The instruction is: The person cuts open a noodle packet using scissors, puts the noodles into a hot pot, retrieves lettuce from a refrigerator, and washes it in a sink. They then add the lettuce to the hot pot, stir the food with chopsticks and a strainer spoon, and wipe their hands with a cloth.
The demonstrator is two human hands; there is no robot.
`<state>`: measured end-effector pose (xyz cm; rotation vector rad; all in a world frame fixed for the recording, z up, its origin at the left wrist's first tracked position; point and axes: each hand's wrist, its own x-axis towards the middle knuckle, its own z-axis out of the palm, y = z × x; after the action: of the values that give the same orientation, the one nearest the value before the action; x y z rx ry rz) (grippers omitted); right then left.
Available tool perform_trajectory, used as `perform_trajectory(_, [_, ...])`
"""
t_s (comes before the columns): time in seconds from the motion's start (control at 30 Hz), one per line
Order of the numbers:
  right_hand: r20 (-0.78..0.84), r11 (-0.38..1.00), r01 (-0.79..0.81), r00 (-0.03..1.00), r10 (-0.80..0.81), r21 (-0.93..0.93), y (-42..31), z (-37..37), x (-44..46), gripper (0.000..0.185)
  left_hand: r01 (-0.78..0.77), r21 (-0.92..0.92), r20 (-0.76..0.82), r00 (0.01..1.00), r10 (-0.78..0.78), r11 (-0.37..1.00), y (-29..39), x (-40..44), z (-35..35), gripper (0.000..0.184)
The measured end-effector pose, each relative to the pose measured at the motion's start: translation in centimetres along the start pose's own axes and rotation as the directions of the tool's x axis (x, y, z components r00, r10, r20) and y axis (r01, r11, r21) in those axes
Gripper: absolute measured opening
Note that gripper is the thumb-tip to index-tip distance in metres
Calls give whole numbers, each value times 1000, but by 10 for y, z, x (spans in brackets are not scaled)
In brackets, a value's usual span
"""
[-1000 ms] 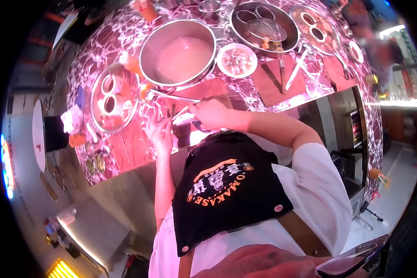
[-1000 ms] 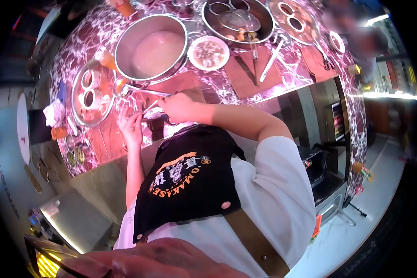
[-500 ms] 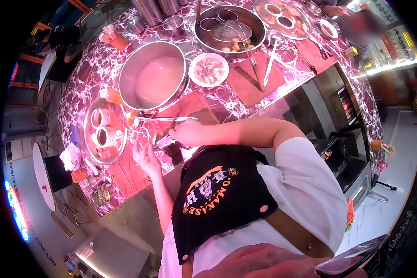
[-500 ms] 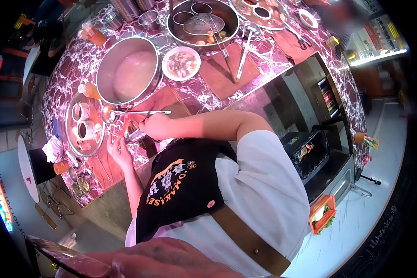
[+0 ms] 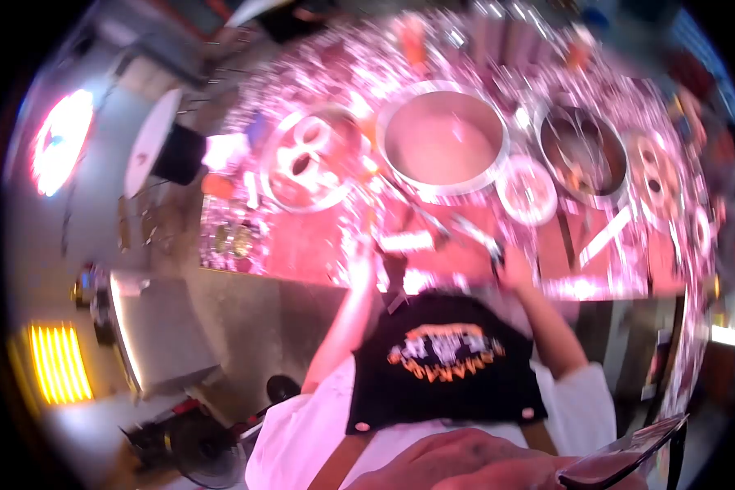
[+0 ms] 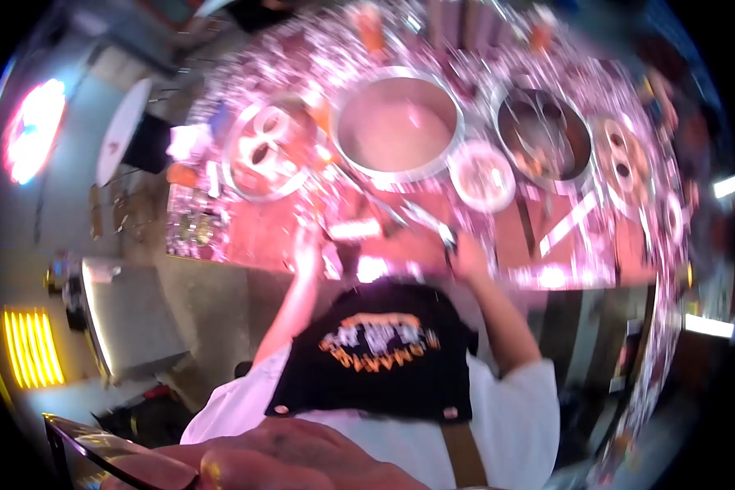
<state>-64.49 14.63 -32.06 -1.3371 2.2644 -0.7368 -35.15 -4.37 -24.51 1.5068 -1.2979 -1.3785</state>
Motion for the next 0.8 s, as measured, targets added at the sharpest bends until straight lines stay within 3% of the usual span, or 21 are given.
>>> perform_trajectory(0.07, [-91, 986, 18, 995, -33, -166, 8, 14, -1, 36, -115, -148, 4, 993, 117, 982, -33, 15, 1, 16])
perform_trajectory(0.1, [-9, 947, 12, 1000, -15, -320, 7, 14, 3, 40, -164, -138, 2, 986, 166, 977, -34, 14, 3, 13])
perform_trajectory(0.17, [-139, 927, 315, 928, -346, -201, -34, 0, 11, 35, -102, -222, 43, 993, 114, 970, -17, 3, 5, 13])
perform_trajectory(0.23, [-192, 800, 600, 786, -588, 6, -94, -5, 28, 28, -152, -215, 26, 987, 161, 965, -22, 6, 9, 13])
perform_trajectory(0.3, [-64, 714, 699, 715, -696, 45, -154, -7, 36, 20, -167, -202, 3, 985, 171, 965, -16, 3, 12, 12])
perform_trajectory(0.33, [-61, 710, 703, 711, -700, 40, -164, 1, 40, 20, -144, -237, 18, 988, 153, 961, -13, 1, 13, 12])
perform_trajectory(0.4, [25, 727, 653, 740, -672, 212, -170, 21, 52, 17, -120, -272, 38, 990, 135, 955, -13, -1, 13, 11])
perform_trajectory(0.5, [86, 749, 631, 751, -655, 199, -162, 25, 69, 15, -82, -258, 67, 993, 102, 963, -13, -3, 9, 9])
perform_trajectory(0.63, [11, 772, 611, 783, -622, 175, -160, 26, 76, 15, -51, -273, 90, 993, 78, 961, -15, -3, 11, 9])
perform_trajectory(0.7, [158, 837, 532, 822, -547, 126, -171, 19, 78, 15, -142, -283, 68, 983, 168, 948, -15, -2, 15, 10])
perform_trajectory(0.8, [215, 853, 521, 829, -516, 37, -175, 22, 88, 20, -140, -274, 77, 983, 167, 951, -16, 1, 16, 10])
